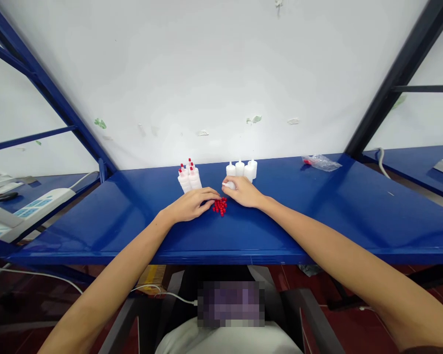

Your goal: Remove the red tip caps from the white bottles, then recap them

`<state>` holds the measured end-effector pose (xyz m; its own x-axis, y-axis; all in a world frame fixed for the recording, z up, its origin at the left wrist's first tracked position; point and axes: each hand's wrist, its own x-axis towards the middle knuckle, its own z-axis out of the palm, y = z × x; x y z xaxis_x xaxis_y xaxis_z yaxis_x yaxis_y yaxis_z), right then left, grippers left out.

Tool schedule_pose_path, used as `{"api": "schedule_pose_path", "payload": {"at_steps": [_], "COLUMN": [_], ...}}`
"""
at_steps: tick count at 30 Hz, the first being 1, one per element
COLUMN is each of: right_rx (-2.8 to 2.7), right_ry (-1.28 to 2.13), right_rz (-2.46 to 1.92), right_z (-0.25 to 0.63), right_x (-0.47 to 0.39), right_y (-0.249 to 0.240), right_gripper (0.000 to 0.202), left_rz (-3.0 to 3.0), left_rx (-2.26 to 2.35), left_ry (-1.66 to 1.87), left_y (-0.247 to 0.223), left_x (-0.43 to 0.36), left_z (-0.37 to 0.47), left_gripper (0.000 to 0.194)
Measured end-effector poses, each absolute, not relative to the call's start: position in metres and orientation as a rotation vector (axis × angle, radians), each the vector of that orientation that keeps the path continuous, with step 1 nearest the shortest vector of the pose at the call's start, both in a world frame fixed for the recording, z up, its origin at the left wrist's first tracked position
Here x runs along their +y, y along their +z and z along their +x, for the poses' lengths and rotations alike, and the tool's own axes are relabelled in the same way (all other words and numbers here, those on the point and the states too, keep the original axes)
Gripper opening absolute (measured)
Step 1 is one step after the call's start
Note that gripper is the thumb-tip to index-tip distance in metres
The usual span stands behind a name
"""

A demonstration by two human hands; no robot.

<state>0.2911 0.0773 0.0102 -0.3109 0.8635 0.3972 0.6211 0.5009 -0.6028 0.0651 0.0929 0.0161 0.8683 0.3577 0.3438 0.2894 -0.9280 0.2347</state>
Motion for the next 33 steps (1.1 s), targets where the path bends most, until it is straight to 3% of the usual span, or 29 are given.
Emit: {"api": "schedule_pose_path", "payload": {"at_steps": [10, 33], "right_rx": [-2.077, -2.124], "right_ry": [0.418, 0.353], "right_rz": [-1.208, -1.232], "right_z": [0.2931, 0.2924], "right_x": [0.0796, 0.0797], "right_y": [0.0091, 0.0086], "right_gripper": [0.023, 0.025], "left_rz": [2.860, 2.793], "left_rx": [0.505, 0.553], "left_ry": [0.678, 0.631], "left_y": [0.0095, 0.0114], "left_x": [0.0922, 0.0959], "left_z": [0.0712, 0.0686], "left_gripper": [0.053, 0.025]}}
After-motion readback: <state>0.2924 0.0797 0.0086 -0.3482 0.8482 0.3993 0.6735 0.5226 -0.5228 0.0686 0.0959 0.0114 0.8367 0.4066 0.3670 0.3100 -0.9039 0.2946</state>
